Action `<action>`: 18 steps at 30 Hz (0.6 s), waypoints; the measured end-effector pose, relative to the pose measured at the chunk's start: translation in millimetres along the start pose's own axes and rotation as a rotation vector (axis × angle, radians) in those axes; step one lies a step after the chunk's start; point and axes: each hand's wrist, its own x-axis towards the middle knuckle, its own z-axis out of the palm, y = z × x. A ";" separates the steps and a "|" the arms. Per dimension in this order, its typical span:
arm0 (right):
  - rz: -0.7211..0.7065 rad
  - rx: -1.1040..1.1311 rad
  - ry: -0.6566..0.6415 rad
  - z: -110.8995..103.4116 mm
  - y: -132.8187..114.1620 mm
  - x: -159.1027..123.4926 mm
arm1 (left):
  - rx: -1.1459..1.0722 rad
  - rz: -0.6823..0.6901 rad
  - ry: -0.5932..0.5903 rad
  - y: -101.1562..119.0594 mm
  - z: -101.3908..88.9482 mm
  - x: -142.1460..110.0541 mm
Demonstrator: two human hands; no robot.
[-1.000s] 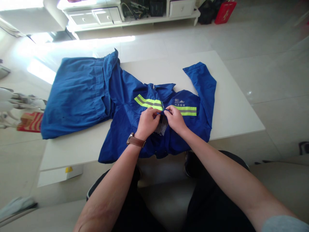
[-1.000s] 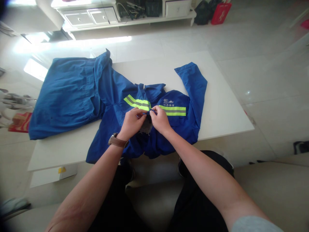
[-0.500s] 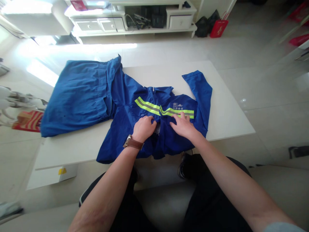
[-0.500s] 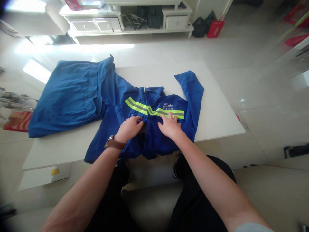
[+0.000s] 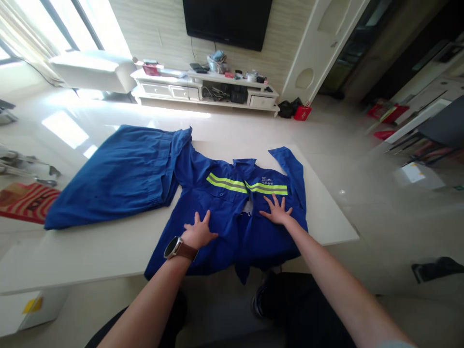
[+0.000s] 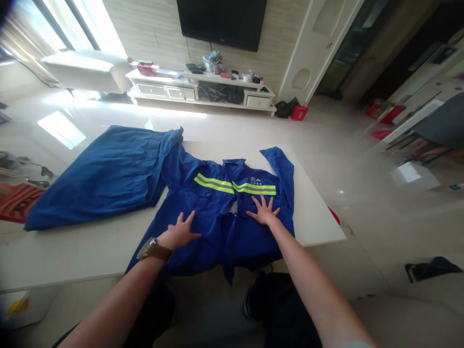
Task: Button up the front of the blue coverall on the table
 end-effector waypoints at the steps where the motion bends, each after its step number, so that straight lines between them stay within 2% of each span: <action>1: -0.018 -0.011 0.005 -7.5 4.8 13.9 | 0.001 -0.031 -0.053 -0.9 0.1 0.2; 3: -0.062 -0.015 0.020 -23.8 15.2 44.0 | 0.005 -0.056 -0.138 -2.1 0.1 -0.1; 5: -0.108 -0.012 0.049 -40.8 25.6 74.3 | 0.019 -0.039 -0.172 -2.9 -0.8 0.5; 8: -0.128 -0.018 0.116 -64.7 33.4 109.8 | 0.055 -0.008 -0.169 -2.4 -3.3 7.0; 10: -0.091 -0.048 0.249 -77.3 28.7 119.4 | 0.097 0.019 -0.123 0.3 -4.7 14.1; 12: -0.100 -0.111 0.414 -85.4 17.4 114.1 | 0.132 0.047 -0.054 5.6 -5.4 19.5; 14: -0.176 -0.164 0.489 -87.6 6.1 93.7 | 0.151 0.090 0.022 13.5 -5.3 19.2; 16: -0.225 -0.155 0.436 -82.7 3.3 59.9 | 0.152 0.177 0.088 23.5 -3.5 11.1; 18: -0.190 -0.088 0.320 -69.5 13.3 16.3 | 0.124 0.312 0.120 35.2 2.5 -4.3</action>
